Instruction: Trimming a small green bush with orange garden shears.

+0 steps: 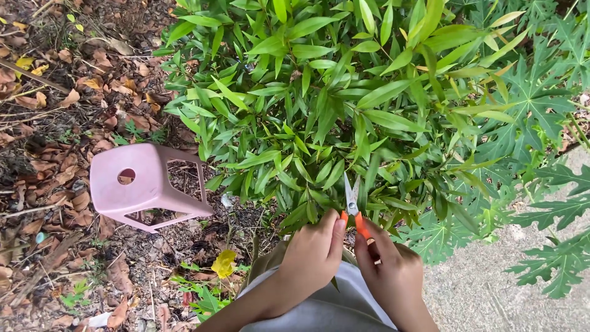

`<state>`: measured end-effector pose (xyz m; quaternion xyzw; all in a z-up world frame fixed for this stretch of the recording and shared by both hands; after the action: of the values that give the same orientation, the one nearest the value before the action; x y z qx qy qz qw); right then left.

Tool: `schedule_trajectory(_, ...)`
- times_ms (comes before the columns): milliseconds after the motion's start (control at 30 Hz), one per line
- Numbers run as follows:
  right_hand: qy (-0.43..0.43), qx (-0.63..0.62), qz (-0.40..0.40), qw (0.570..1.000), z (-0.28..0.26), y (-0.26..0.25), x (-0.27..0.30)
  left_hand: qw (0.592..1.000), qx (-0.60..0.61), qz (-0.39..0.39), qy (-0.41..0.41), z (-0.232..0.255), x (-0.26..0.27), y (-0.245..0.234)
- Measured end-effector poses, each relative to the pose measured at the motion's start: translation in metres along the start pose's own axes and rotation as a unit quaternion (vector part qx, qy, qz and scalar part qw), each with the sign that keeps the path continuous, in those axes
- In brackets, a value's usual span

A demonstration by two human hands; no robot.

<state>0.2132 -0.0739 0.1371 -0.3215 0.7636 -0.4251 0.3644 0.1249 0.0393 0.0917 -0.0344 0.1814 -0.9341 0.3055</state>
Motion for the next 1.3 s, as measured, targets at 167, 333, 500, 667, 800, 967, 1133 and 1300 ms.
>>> schedule_trajectory(167, -0.003, 0.002, -0.003, 1.000, 0.000, 0.001, -0.009, 0.999, -0.033, -0.016, -0.039, -0.006, -0.008, 0.002)
schedule_trajectory(333, -0.017, 0.013, 0.008, 1.000, 0.000, 0.000, -0.022, 0.998, -0.028, 0.044, 0.020, 0.009, -0.019, -0.014)
schedule_trajectory(500, 0.002, 0.016, 0.009, 1.000, -0.002, -0.005, -0.039, 0.999, -0.037, 0.001, -0.030, 0.009, -0.036, -0.015)
schedule_trajectory(667, -0.009, 0.035, 0.023, 0.999, 0.003, 0.008, -0.032, 0.999, -0.031, 0.002, -0.026, 0.004, -0.039, -0.003)
schedule_trajectory(800, -0.020, 0.041, 0.059, 0.997, -0.019, 0.007, -0.027, 0.999, -0.001, 0.003, -0.043, -0.001, -0.032, 0.002)
schedule_trajectory(967, -0.020, 0.032, 0.065, 0.997, -0.017, 0.016, -0.014, 0.998, 0.015, -0.003, -0.065, -0.012, -0.022, 0.010)
schedule_trajectory(1133, -0.027, 0.045, 0.079, 0.996, -0.022, 0.018, -0.006, 0.996, 0.040, 0.006, -0.086, -0.015, -0.012, 0.008)
schedule_trajectory(1300, -0.033, 0.043, 0.080, 0.995, -0.025, 0.018, -0.006, 0.996, 0.058, 0.041, -0.046, -0.012, -0.012, 0.004)
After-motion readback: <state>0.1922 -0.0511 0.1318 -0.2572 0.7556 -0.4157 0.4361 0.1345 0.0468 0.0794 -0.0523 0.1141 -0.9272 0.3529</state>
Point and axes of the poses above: each hand's wrist, its own x-axis away from the middle knuckle, its own y-axis out of the palm, z = x × y, the point moved 8 cm from there along -x, towards the middle knuckle, and after that the axes turned 3 degrees about -z, right-handed, at the moved point
